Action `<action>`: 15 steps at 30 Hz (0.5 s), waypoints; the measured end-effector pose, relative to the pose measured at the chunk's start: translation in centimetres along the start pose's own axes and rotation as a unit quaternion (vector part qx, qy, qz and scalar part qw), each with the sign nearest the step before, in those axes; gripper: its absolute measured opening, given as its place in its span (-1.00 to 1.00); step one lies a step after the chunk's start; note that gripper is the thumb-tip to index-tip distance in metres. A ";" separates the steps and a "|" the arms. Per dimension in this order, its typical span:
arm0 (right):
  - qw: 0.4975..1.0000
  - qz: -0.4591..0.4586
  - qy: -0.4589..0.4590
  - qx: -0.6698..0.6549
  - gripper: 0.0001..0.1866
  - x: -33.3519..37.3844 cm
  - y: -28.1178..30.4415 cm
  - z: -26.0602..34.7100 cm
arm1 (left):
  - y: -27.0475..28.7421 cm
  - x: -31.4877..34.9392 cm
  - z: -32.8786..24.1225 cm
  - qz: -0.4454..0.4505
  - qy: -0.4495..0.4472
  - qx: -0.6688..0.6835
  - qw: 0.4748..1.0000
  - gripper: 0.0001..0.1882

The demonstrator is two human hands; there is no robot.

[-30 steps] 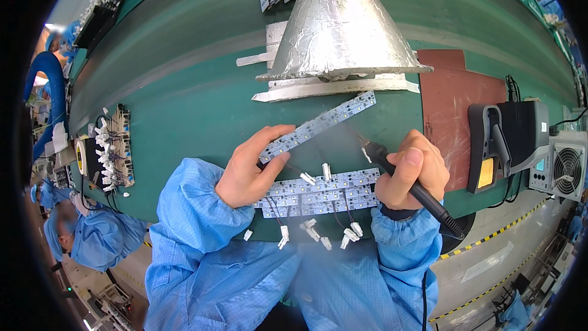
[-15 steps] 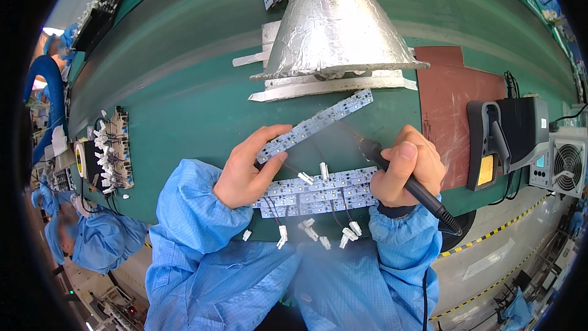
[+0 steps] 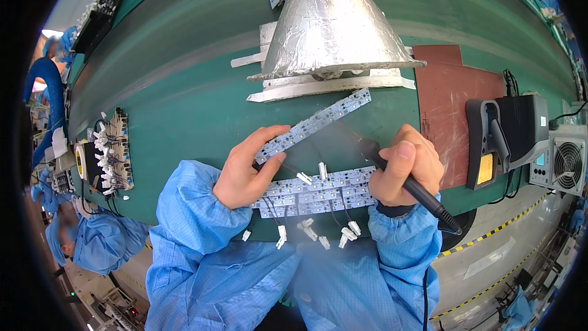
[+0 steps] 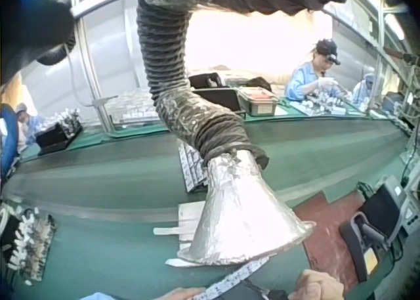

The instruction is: Soldering small electronic components onto LED strips at a manual assembly station.

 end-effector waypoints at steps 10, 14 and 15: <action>0.982 -0.167 -0.054 0.066 -0.56 -0.8 2.2 -1.8 | 1.8 0.1 -0.4 0.021 -0.002 -0.029 0.999 -0.58; 0.992 -0.107 -0.064 0.037 -0.55 -0.6 2.5 -2.3 | 1.7 0.1 -0.6 0.024 -0.013 -0.046 0.999 -0.57; 0.991 -0.110 -0.063 0.040 -0.55 -0.5 2.4 -2.3 | 1.7 0.1 -0.5 0.024 -0.008 -0.045 0.999 -0.57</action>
Point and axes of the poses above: each hand's wrist, its own x-axis away from the middle knuckle, its own y-axis out of the back of the hand, z = x × y, the point moved 2 cm from there along -x, towards the middle knuckle, and after that the axes turned 2 degrees about z, right-handed, at the moved point
